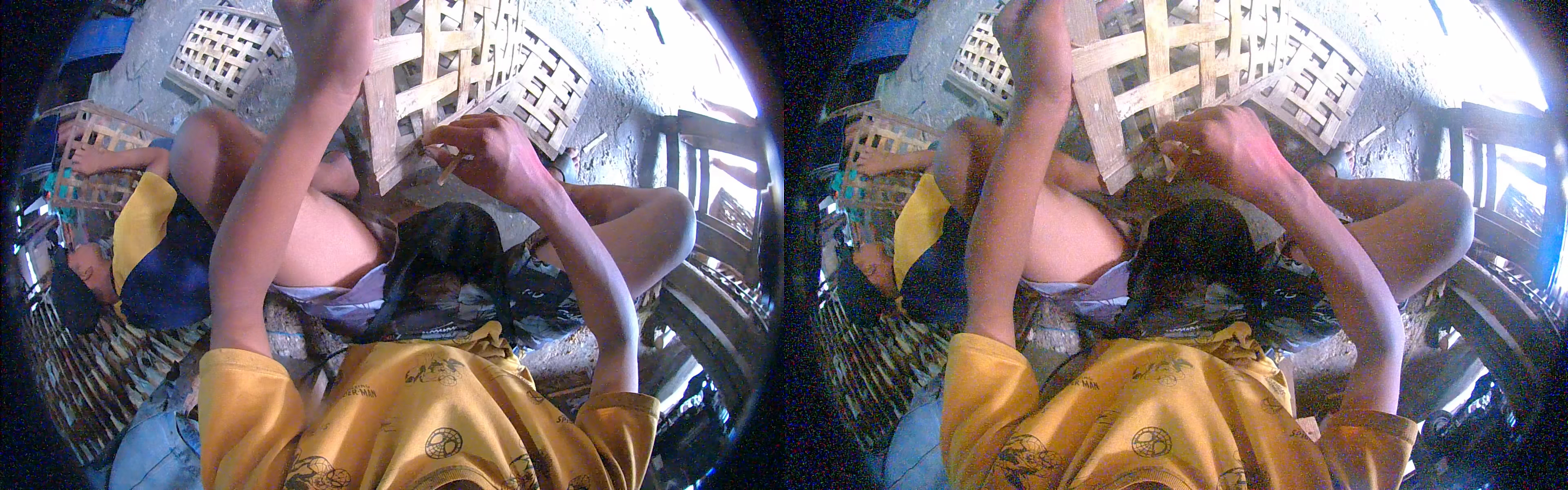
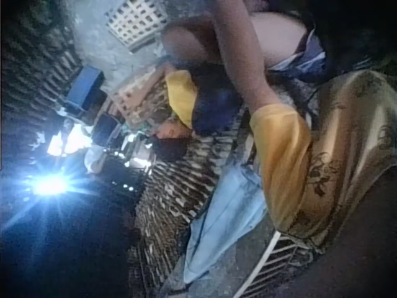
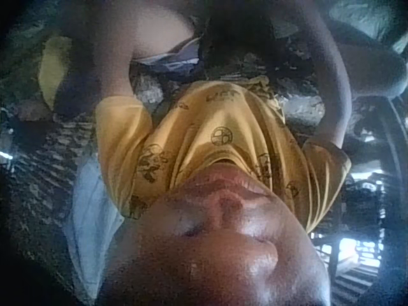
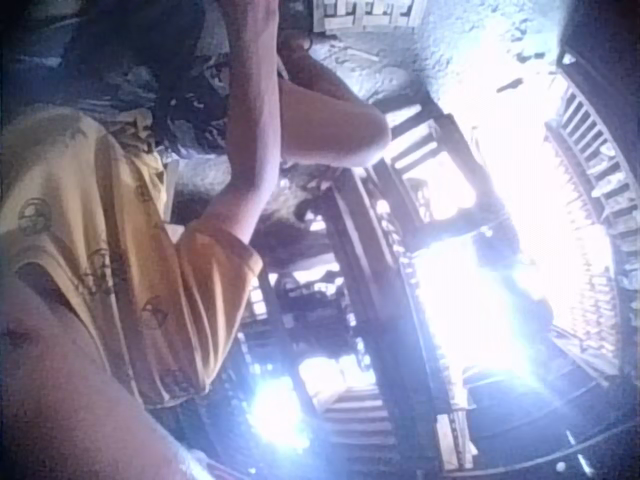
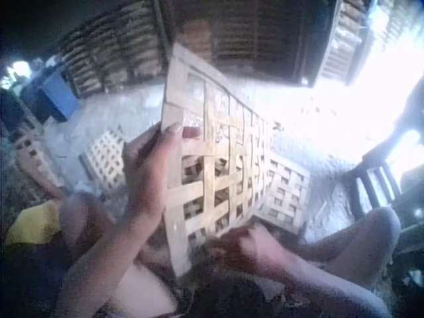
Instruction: The person sits on the floor and assembles a wooden lattice panel by hand, inserting thin wooden strips into the grid frame. The person repeatedly adjusts and presses the strips into place while handling the lattice with both hands.
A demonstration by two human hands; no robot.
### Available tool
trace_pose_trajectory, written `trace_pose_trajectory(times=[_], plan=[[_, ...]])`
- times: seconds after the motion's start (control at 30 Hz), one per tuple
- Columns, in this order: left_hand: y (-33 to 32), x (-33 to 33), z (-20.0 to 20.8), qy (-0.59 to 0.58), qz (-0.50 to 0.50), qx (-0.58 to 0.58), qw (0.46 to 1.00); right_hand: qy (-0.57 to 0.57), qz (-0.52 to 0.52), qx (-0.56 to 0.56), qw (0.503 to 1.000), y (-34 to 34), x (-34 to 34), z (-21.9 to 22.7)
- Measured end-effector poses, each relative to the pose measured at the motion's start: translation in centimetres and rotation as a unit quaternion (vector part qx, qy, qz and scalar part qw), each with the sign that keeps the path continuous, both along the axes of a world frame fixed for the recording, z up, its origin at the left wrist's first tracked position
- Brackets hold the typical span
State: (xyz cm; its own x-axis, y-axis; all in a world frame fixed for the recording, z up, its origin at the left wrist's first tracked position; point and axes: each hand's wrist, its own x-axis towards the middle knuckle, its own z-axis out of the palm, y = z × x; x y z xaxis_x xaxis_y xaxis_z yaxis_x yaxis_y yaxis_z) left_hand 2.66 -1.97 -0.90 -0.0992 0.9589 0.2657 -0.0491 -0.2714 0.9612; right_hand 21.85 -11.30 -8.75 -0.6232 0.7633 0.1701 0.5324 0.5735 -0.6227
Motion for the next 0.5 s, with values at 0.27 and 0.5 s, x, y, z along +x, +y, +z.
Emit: trace_pose_trajectory(times=[0.27, 0.5], plan=[[-0.5, 0.6, 0.1, -0.058, -0.013, -0.023, 0.998, 0.010, -0.008, -0.188, 0.982, 0.2, -0.5, 2.6], [-0.7, 0.7, 0.5, -0.039, -0.027, 0.018, 0.999, -0.168, -0.012, -0.234, 0.958, -1.7, 2.4, 1.2]])
